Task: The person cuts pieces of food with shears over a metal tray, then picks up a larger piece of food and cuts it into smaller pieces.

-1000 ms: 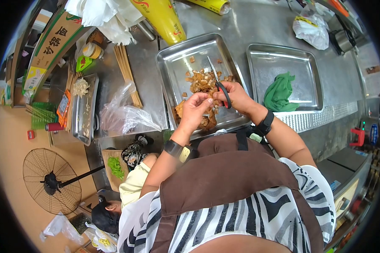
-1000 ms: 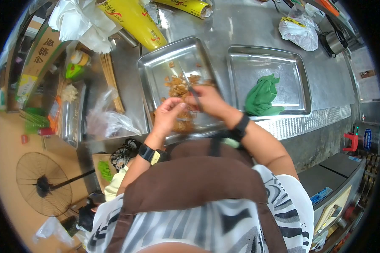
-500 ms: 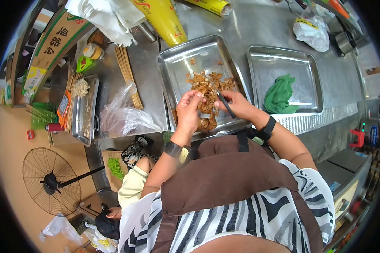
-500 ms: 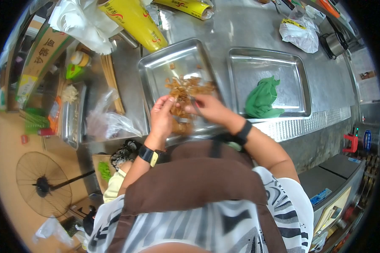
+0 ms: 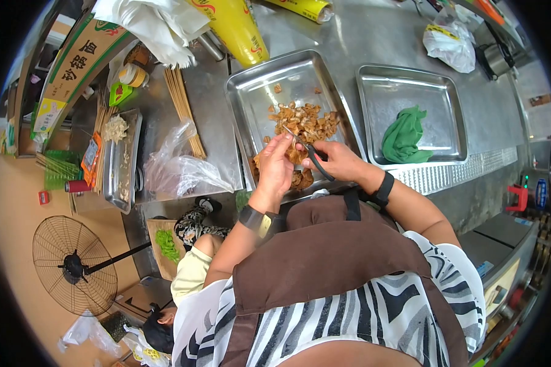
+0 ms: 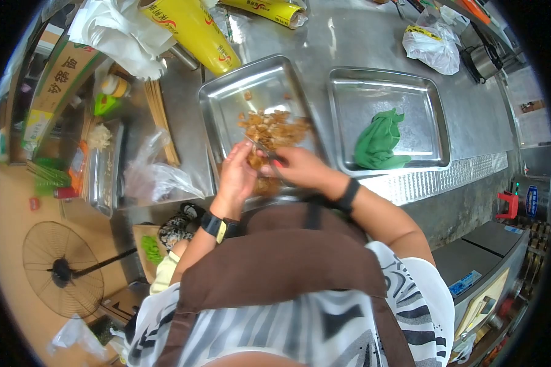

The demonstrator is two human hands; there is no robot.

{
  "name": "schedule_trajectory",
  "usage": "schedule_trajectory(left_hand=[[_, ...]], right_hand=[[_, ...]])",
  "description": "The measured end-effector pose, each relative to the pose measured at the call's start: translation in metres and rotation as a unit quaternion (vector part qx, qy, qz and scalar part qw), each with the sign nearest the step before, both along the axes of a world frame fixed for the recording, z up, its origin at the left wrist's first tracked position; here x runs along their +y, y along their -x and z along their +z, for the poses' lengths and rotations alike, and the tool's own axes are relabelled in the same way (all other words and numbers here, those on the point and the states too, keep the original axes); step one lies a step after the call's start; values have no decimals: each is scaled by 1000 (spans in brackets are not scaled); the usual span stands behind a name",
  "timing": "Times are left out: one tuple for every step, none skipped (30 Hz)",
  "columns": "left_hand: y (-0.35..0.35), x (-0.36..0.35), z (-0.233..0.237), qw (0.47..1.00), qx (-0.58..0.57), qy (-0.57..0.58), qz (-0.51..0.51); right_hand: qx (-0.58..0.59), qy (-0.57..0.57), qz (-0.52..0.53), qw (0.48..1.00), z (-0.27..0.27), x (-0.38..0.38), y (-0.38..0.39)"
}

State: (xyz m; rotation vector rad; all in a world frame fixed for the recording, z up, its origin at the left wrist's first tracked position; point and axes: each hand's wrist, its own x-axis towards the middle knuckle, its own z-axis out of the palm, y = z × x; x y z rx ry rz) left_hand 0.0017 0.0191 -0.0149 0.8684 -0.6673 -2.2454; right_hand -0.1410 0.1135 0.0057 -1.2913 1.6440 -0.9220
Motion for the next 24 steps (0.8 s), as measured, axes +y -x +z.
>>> schedule_trajectory(left_hand=[[0,0,1,1000,-2,-4,-3],[-1,1,2,1000,-4,-9,-7],[0,1,2,1000,-4,-9,-7],[0,1,2,1000,-1,-8,-2],[1,2,2,1000,1,-8,3],[1,1,2,1000,1,-8,3],[1,1,1,1000,3,-4,4],[1,1,1,1000,4,1,6],[0,1,-1,1000,3,0,6],[0,0,-3,1000,-6,8,15],[-1,-1,-5,1000,-15,16,23],[-1,-1,-5,999,-15,15,23],[-1,-1,-5,999,-23,20,31],[-1,-1,-5,998,-32,25,38],[-1,-1,-5,998,-32,25,38],[0,0,-5,998,-41,25,46],[0,0,-5,997,-51,24,54],[0,-1,-4,997,-51,24,54],[0,-1,-5,996,-57,37,57],[0,-2,-5,995,-62,50,59],[1,-1,-2,995,-62,50,59],[1,0,1,993,-85,70,51],[2,0,3,989,-108,90,42],[2,1,1,989,-108,90,42]], right_hand=[[5,5,-5,1000,0,0,-1],[9,11,-9,1000,0,0,-1],[9,11,-9,1000,-1,0,-2],[12,20,-16,1000,-4,0,-2],[16,28,-22,999,-5,0,-3],[16,28,-22,999,-4,0,-3],[31,21,-26,999,-1,0,-3],[45,15,-29,998,1,0,-4],[44,14,-29,999,1,1,-3],[56,23,-30,998,1,1,-3],[69,33,-32,997,1,2,-2],[68,32,-32,997,-4,2,-1],[87,25,-29,995,-14,1,0],[106,17,-26,994,-20,0,1],[106,18,-26,994,-20,1,2],[77,5,-27,997,-21,1,2],[47,-7,-28,998,-21,1,3],[47,-7,-28,998,-21,1,5],[11,-34,-23,999,-21,1,8],[-25,-62,-18,998,-21,1,9],[-25,-62,-18,998,-18,1,9],[-60,-58,-26,996,-13,1,9],[-96,-54,-34,993,-7,1,8],[-96,-55,-34,993,0,-1,5]])
